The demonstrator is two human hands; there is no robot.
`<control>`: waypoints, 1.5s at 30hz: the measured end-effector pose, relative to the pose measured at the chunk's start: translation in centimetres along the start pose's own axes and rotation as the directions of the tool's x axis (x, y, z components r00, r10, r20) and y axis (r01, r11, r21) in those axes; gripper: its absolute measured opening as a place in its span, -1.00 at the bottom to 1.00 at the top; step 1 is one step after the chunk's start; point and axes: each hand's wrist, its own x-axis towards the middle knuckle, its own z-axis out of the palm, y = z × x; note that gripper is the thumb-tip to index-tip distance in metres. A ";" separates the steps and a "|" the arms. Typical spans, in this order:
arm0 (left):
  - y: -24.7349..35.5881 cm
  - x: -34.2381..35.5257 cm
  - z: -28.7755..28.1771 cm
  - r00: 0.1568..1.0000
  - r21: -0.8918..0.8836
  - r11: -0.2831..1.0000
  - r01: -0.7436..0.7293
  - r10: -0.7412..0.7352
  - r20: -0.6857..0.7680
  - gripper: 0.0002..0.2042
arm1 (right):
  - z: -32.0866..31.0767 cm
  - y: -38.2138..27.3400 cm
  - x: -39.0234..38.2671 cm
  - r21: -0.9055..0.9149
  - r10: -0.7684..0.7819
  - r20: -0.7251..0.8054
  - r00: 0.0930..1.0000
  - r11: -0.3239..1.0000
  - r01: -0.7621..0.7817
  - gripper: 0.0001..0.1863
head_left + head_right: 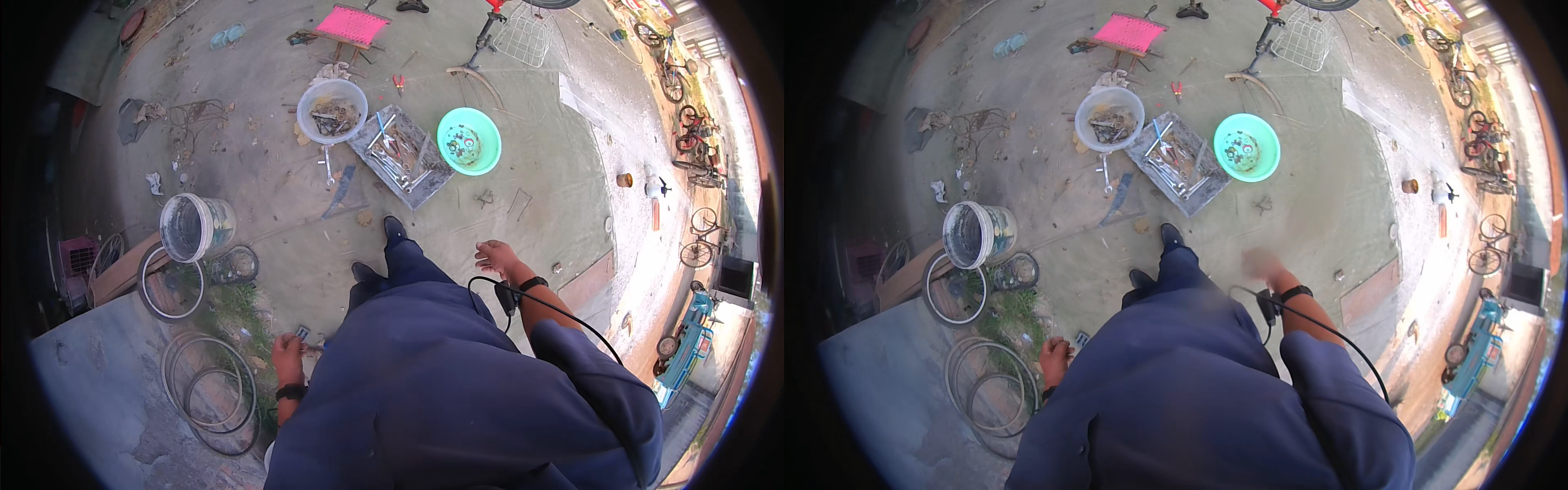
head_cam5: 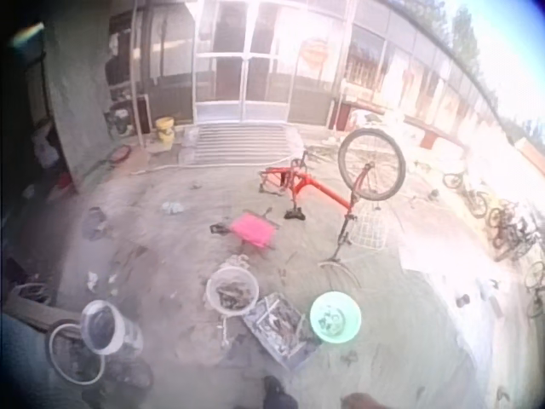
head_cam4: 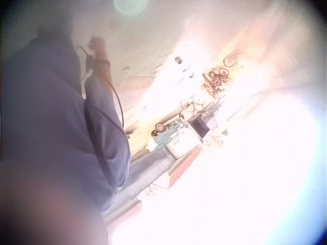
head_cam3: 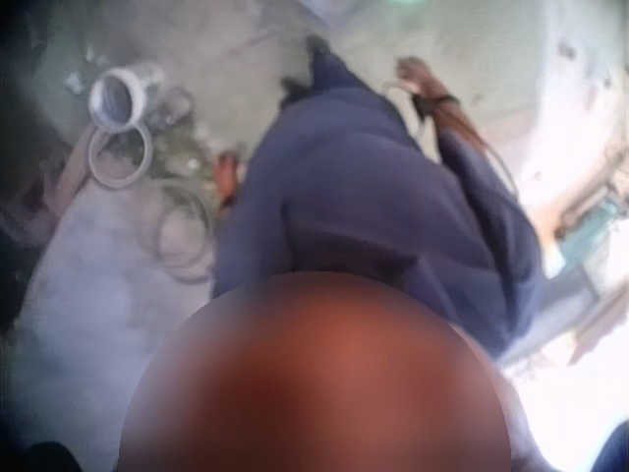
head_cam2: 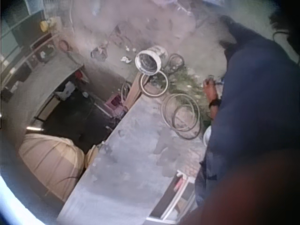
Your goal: The person sits on the ground and works on a red bicycle, handling brake components and small parts. They pick up a brake shoe and related hardware, then retrieve small items from a green basin and attach them to the bicycle frame near the front wheel.
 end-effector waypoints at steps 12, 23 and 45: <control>9.0 2.7 6.8 0.992 0.140 0.985 -0.099 0.086 0.094 -0.81 | -4.0 -6.4 -2.3 0.426 0.176 -0.090 0.980 0.896 -0.121 -0.52; 14.3 6.9 10.9 0.985 0.215 0.970 -0.111 0.078 0.152 -0.79 | -8.2 -10.8 1.9 0.482 0.202 -0.167 0.965 0.871 -0.099 -0.55; 32.8 24.4 21.9 0.939 0.255 0.942 -0.218 0.132 0.318 -0.76 | -12.7 -27.2 8.9 0.225 0.019 -0.373 0.927 0.972 0.070 -0.57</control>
